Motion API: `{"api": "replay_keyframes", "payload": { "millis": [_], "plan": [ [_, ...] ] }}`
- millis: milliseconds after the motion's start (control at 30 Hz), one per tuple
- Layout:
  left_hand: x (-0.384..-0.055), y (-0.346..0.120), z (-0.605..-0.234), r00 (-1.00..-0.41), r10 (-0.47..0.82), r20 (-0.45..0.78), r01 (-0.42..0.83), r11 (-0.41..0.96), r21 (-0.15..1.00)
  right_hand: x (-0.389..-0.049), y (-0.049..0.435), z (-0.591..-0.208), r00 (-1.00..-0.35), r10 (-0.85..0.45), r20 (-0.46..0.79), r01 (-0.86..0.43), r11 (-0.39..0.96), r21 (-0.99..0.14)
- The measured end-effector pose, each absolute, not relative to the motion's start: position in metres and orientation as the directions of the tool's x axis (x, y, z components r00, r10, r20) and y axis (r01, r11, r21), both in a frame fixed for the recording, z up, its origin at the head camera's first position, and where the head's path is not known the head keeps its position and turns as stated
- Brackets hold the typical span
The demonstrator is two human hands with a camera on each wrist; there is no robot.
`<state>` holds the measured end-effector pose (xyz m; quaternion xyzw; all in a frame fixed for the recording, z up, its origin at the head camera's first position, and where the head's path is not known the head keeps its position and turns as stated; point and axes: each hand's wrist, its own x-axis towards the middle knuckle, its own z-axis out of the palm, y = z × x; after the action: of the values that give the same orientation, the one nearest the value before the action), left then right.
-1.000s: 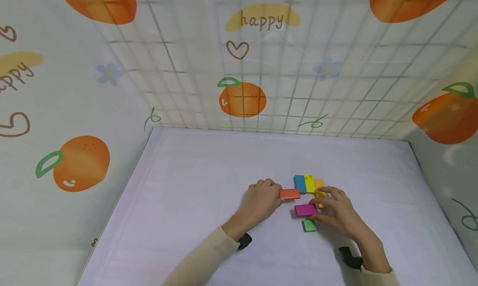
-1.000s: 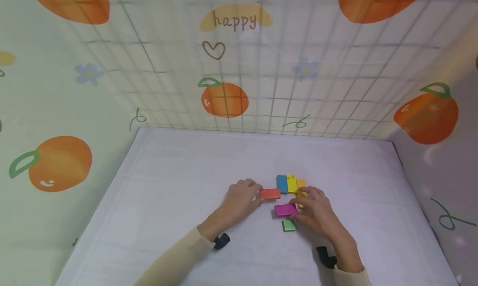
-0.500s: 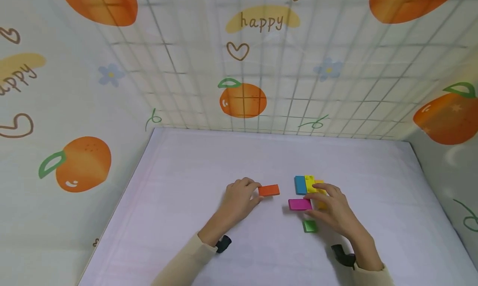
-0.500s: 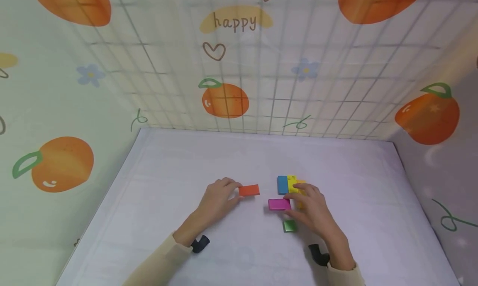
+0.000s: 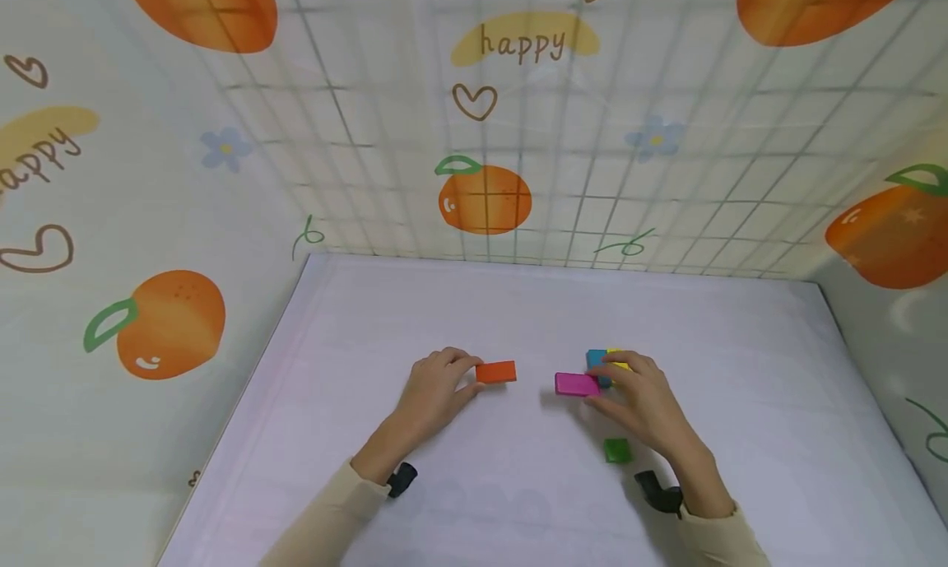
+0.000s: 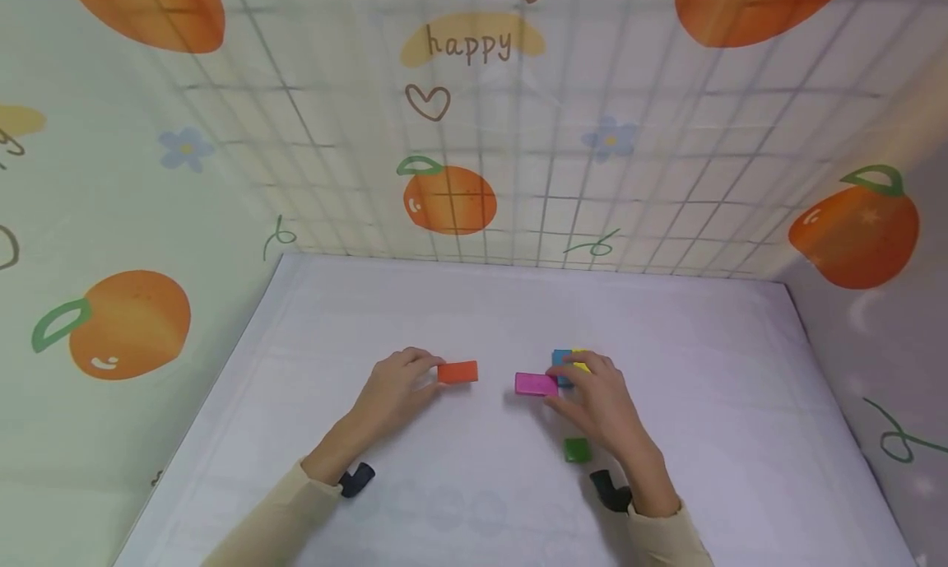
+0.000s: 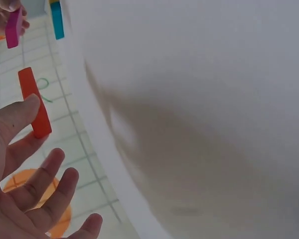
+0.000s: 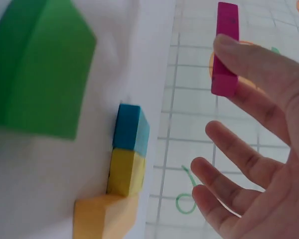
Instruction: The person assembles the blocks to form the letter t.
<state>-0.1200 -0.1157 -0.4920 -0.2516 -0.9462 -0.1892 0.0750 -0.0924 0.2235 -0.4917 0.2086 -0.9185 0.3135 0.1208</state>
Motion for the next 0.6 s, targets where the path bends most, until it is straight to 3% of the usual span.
{"api": "replay_keyframes", "payload": {
  "millis": [233,600],
  "plan": [
    [-0.13,-0.133,-0.492,-0.859,0.459,0.225,0.511,0.785,0.349,-0.101,0.21,-0.488,-0.891,-0.299,0.342,-0.445,0.724,-0.527],
    [-0.149,-0.153,-0.505,-0.89,0.442,0.108,0.448,0.809,0.381,-0.113,0.183,-0.49,-0.925,-0.28,0.255,-0.378,0.71,-0.594]
  ]
}}
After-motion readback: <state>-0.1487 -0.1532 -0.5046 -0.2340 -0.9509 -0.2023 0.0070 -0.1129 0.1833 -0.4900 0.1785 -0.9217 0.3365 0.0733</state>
